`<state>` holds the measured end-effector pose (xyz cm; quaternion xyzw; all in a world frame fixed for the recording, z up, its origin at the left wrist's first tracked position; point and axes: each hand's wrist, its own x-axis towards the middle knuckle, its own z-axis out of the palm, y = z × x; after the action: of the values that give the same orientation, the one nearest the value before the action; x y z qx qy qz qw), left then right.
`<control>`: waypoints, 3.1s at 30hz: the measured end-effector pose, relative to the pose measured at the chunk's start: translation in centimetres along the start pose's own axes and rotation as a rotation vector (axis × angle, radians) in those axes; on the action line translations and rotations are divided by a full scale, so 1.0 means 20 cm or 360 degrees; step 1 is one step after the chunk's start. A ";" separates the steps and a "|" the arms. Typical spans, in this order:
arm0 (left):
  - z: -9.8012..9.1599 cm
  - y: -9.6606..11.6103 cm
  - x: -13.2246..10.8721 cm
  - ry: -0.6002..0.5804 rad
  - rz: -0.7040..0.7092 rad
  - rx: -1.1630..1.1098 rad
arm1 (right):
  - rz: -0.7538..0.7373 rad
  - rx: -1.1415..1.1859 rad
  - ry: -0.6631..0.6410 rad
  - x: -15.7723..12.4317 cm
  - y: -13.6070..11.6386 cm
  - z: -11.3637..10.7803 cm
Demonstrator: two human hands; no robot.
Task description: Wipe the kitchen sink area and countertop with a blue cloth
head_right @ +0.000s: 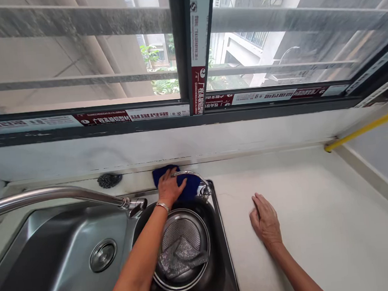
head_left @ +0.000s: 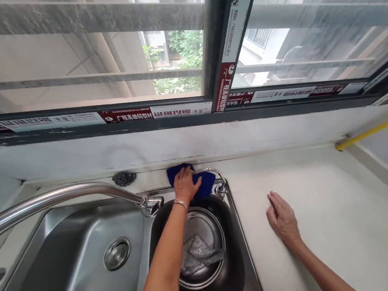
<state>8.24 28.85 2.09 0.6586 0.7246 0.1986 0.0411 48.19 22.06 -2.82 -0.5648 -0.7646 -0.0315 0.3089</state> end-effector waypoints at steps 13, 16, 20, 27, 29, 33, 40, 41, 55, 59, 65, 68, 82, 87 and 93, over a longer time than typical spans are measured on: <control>-0.08 -0.11 0.00 0.0228 -0.0573 0.0232 | 0.0009 -0.0017 0.0019 -0.01 -0.01 0.01; -0.04 -0.08 0.00 0.0257 -0.0534 0.0173 | 0.0014 -0.0044 -0.0017 -0.01 -0.02 -0.01; 0.00 -0.06 0.01 0.0314 -0.0478 0.0129 | 0.0025 -0.0104 -0.0053 0.00 -0.04 -0.03; 0.05 0.06 0.02 0.0209 -0.0178 0.0162 | 0.0041 -0.0138 -0.0106 0.01 -0.05 -0.05; 0.09 0.13 0.04 0.0156 -0.0066 0.0125 | 0.0044 -0.0136 -0.0093 0.01 -0.05 -0.05; 0.15 0.23 0.10 -0.0015 0.0109 0.0013 | 0.0031 -0.0130 -0.0074 0.01 -0.06 -0.06; 0.18 0.32 0.24 -0.0209 0.0433 -0.0100 | 0.0017 -0.0148 -0.0078 0.03 -0.07 -0.05; 0.19 0.34 0.26 -0.0241 0.0494 -0.0124 | 0.0012 -0.0151 -0.0076 0.03 -0.08 -0.05; 0.35 0.59 0.49 -0.0461 0.1122 -0.0388 | 0.0034 -0.0155 -0.0068 0.05 -0.09 -0.05; 0.37 0.64 0.50 -0.0464 0.1143 -0.0433 | 0.0035 -0.0083 -0.0057 0.04 -0.07 -0.05; 0.31 0.50 0.45 -0.0440 0.0928 -0.0443 | 0.0041 -0.0016 -0.0035 0.03 -0.04 -0.04; 0.22 0.32 0.38 -0.0376 0.0670 -0.0369 | 0.0036 -0.0006 -0.0020 0.03 -0.04 -0.03; -0.16 -0.17 0.06 0.0095 -0.0577 0.0170 | -0.0011 -0.0016 0.0102 0.02 -0.03 0.01; -0.17 -0.16 0.06 0.0260 -0.1014 0.0355 | -0.0029 -0.0027 0.0109 0.02 -0.02 0.02; -0.17 -0.12 0.09 0.0116 -0.0932 0.0456 | 0.0048 -0.0042 0.0010 0.01 -0.03 0.00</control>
<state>4.65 29.75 4.71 0.4138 0.9048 0.0978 -0.0227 47.51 22.02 -2.58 -0.5802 -0.7545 -0.0388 0.3043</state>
